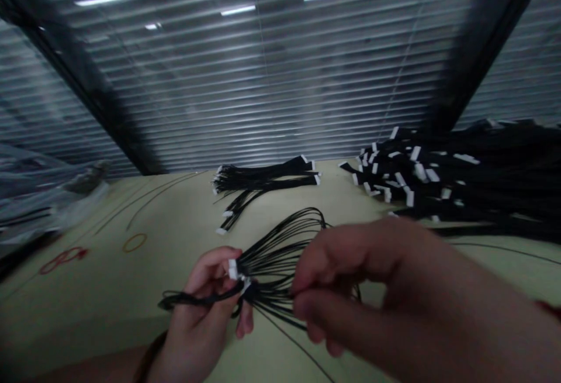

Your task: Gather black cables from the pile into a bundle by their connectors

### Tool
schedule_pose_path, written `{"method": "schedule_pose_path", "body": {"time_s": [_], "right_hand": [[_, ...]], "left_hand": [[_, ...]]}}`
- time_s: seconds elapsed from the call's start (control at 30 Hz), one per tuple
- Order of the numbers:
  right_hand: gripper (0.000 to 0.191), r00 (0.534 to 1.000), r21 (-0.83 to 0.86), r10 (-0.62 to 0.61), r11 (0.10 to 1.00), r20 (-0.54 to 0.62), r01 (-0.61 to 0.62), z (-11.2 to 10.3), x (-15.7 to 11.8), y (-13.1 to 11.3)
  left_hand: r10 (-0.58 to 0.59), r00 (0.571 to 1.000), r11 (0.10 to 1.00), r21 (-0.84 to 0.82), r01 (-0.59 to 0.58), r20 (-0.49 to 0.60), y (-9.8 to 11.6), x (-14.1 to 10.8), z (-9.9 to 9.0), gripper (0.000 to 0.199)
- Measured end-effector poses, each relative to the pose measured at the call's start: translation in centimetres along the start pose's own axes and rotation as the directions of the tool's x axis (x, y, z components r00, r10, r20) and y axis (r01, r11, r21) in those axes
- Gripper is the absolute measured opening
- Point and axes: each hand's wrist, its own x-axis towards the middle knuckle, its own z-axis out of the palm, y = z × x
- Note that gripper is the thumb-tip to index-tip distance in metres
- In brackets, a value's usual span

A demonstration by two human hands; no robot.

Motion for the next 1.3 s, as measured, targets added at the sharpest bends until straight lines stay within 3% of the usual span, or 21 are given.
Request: {"method": "schedule_pose_path", "body": {"time_s": [0.07,0.2,0.77,0.9,1.3], "right_hand": [[0.011,0.994,-0.048,0.034,0.998,0.103,-0.029,1.8,0.1,-1.6],[0.014,0.994,-0.080,-0.062,0.994,0.093,0.070,3.4,0.1,-2.8],[0.015,0.975,-0.168,-0.209,0.961,0.079,0.220,3.4,-0.3,-2.0],[0.014,0.976,-0.164,-0.205,0.963,0.074,0.215,3.5,-0.5,-2.0],[0.018,0.973,-0.172,-0.225,0.958,0.051,0.231,3.4,-0.1,-2.5]], "left_hand": [[0.033,0.999,0.999,-0.011,-0.033,0.029,0.0,-0.2,0.0,0.019],[0.042,0.996,0.999,-0.020,-0.041,0.083,0.2,-0.5,0.0,0.019],[0.015,0.991,1.000,-0.013,-0.014,0.129,0.0,-1.1,-0.4,0.022],[0.085,0.989,0.996,0.006,-0.086,0.122,0.0,-0.9,-0.1,0.019],[0.069,0.993,0.997,0.031,-0.073,0.098,0.3,-0.7,0.1,0.018]]}}
